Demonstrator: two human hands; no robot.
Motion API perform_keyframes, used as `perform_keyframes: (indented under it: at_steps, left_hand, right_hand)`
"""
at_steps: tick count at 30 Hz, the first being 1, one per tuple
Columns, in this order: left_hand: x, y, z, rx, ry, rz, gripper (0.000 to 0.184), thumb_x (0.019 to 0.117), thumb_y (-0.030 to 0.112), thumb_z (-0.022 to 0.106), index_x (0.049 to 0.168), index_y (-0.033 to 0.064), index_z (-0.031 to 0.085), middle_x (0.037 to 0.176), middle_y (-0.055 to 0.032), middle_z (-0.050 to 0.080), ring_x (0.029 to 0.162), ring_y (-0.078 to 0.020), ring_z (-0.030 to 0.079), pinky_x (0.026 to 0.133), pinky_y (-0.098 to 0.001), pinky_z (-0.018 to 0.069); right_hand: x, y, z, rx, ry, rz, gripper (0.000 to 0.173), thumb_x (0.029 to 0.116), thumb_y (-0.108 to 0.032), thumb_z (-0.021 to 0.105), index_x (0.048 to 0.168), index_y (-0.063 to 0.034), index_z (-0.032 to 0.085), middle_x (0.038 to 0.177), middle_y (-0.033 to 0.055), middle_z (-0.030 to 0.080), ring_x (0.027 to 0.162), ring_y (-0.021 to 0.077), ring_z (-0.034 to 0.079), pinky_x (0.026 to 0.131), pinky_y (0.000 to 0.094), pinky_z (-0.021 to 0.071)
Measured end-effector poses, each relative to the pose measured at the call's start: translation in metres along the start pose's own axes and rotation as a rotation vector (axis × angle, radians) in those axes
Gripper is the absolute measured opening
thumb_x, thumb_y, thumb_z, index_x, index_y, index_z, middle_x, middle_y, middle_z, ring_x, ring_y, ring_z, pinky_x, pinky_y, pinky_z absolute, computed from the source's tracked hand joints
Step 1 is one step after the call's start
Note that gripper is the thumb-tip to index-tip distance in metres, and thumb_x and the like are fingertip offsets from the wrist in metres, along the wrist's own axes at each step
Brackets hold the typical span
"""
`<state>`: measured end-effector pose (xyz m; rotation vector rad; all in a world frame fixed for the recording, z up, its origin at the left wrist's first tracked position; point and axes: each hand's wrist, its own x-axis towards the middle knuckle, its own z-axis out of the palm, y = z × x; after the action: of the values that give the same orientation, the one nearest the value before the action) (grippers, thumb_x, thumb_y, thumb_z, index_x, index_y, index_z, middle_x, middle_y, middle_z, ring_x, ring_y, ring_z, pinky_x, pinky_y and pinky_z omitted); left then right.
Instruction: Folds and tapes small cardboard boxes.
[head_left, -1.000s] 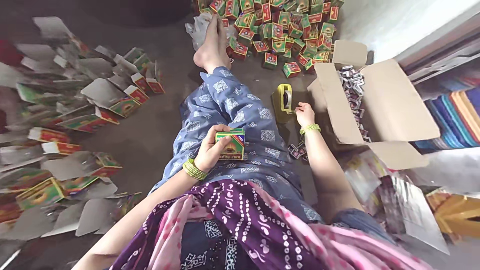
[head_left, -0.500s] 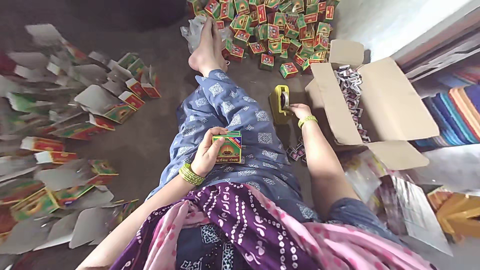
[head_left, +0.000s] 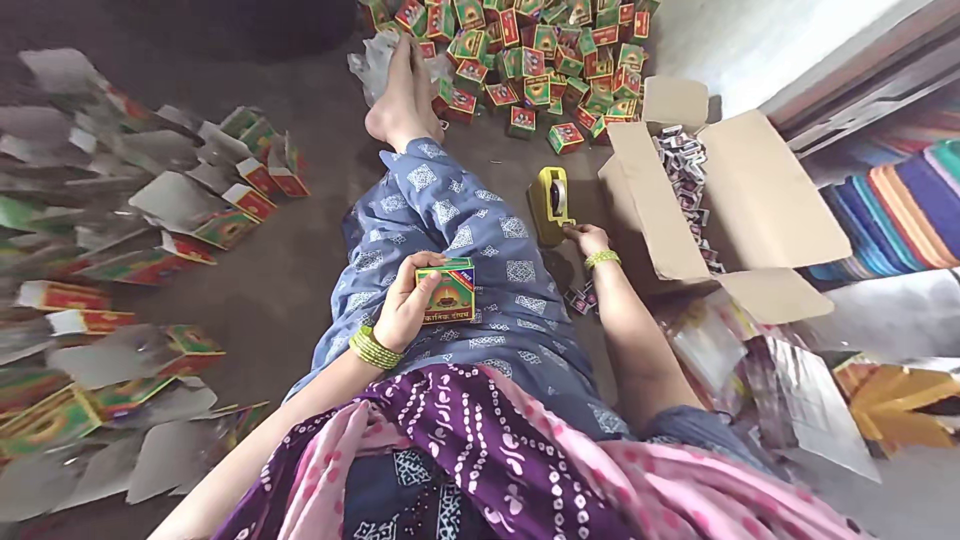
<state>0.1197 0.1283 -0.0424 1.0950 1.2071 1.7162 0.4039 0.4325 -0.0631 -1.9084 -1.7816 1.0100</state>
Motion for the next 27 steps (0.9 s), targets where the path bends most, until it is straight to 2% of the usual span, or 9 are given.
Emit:
perform_keyframes:
  at_steps: [7, 10, 13, 14, 16, 18, 20, 24, 27]
  left_hand:
    - [-0.001, 0.001, 0.001, -0.004, 0.017, 0.009, 0.026, 0.1052, 0.014, 0.044, 0.128, 0.0031, 0.051, 0.130, -0.0085, 0.061, 0.108, -0.0173, 0.068, 0.091, -0.0372, 0.0605]
    - [0.000, 0.001, 0.002, 0.000, 0.032, 0.029, 0.025, 0.1060, 0.015, 0.047, 0.128, 0.0042, 0.050, 0.133, -0.0091, 0.059, 0.110, -0.0178, 0.067, 0.091, -0.0377, 0.0605]
    - [-0.001, 0.001, 0.000, 0.036, 0.030, 0.021, 0.023, 0.1068, 0.016, 0.047, 0.126, 0.0058, 0.054, 0.136, -0.0102, 0.058, 0.113, -0.0204, 0.066, 0.093, -0.0405, 0.0599]
    - [0.000, 0.000, 0.001, 0.052, 0.031, 0.020, 0.022, 0.1066, 0.016, 0.047, 0.125, 0.0060, 0.055, 0.135, -0.0102, 0.059, 0.112, -0.0206, 0.066, 0.092, -0.0406, 0.0600]
    - [0.002, -0.001, 0.000, 0.094, 0.020, 0.028, 0.023, 0.1067, 0.016, 0.045, 0.124, 0.0056, 0.056, 0.134, -0.0098, 0.059, 0.112, -0.0194, 0.066, 0.092, -0.0398, 0.0596]
    - [0.002, -0.002, 0.000, 0.139, 0.019, 0.042, 0.026, 0.1082, 0.017, 0.040, 0.124, 0.0046, 0.056, 0.132, -0.0095, 0.060, 0.112, -0.0178, 0.065, 0.093, -0.0392, 0.0585]
    - [0.001, -0.001, -0.001, 0.161, 0.027, 0.053, 0.031, 0.1102, 0.021, 0.035, 0.124, 0.0040, 0.056, 0.132, -0.0093, 0.060, 0.116, -0.0168, 0.063, 0.097, -0.0390, 0.0564]
    - [-0.001, -0.004, -0.004, 0.158, 0.022, 0.095, 0.049, 0.1095, 0.045, 0.035, 0.128, 0.0041, 0.055, 0.129, -0.0071, 0.060, 0.113, -0.0127, 0.063, 0.095, -0.0357, 0.0563]
    - [-0.001, -0.007, -0.004, 0.086, 0.004, 0.076, 0.061, 0.0997, 0.056, 0.056, 0.130, 0.0031, 0.052, 0.126, -0.0072, 0.062, 0.107, -0.0138, 0.065, 0.090, -0.0366, 0.0589]
  right_hand:
    - [-0.015, -0.017, -0.001, -0.442, 0.024, -0.023, 0.035, 0.0965, -0.030, 0.071, 0.118, -0.0026, 0.072, 0.119, 0.0256, 0.069, 0.118, 0.0438, 0.064, 0.102, 0.0647, 0.0464]
    - [-0.030, -0.028, 0.000, -0.156, -0.014, -0.163, 0.030, 0.0989, -0.026, 0.070, 0.119, -0.0036, 0.072, 0.121, 0.0197, 0.070, 0.118, 0.0346, 0.064, 0.104, 0.0568, 0.0468]
    - [-0.087, -0.067, 0.009, 0.350, -0.142, -0.295, 0.026, 0.0982, -0.029, 0.071, 0.116, -0.0094, 0.069, 0.109, 0.0060, 0.069, 0.095, 0.0163, 0.064, 0.083, 0.0383, 0.0539]
    - [-0.108, -0.081, 0.012, 0.474, -0.225, -0.329, 0.027, 0.0986, -0.029, 0.070, 0.118, -0.0106, 0.069, 0.111, 0.0034, 0.069, 0.094, 0.0137, 0.065, 0.082, 0.0348, 0.0552]
    - [-0.149, -0.107, 0.017, 0.629, -0.411, -0.401, 0.028, 0.1017, -0.024, 0.063, 0.125, -0.0086, 0.069, 0.127, 0.0045, 0.068, 0.106, 0.0164, 0.066, 0.090, 0.0370, 0.0562]
    - [-0.183, -0.126, 0.026, 0.663, -0.562, -0.462, 0.026, 0.1040, -0.020, 0.055, 0.120, -0.0062, 0.071, 0.139, 0.0063, 0.063, 0.121, 0.0205, 0.063, 0.101, 0.0430, 0.0540]
    - [-0.206, -0.136, 0.039, 0.691, -0.679, -0.460, 0.026, 0.1041, -0.016, 0.054, 0.117, -0.0029, 0.072, 0.142, 0.0089, 0.062, 0.127, 0.0214, 0.060, 0.107, 0.0447, 0.0506]
    - [-0.219, -0.140, 0.064, 0.675, -0.750, -0.367, 0.033, 0.1031, -0.013, 0.059, 0.132, 0.0020, 0.065, 0.124, 0.0131, 0.070, 0.115, 0.0205, 0.067, 0.103, 0.0398, 0.0537]
    - [-0.219, -0.139, 0.073, 0.651, -0.700, -0.302, 0.033, 0.1023, -0.015, 0.061, 0.131, 0.0001, 0.066, 0.115, 0.0120, 0.073, 0.108, 0.0198, 0.069, 0.097, 0.0383, 0.0564]
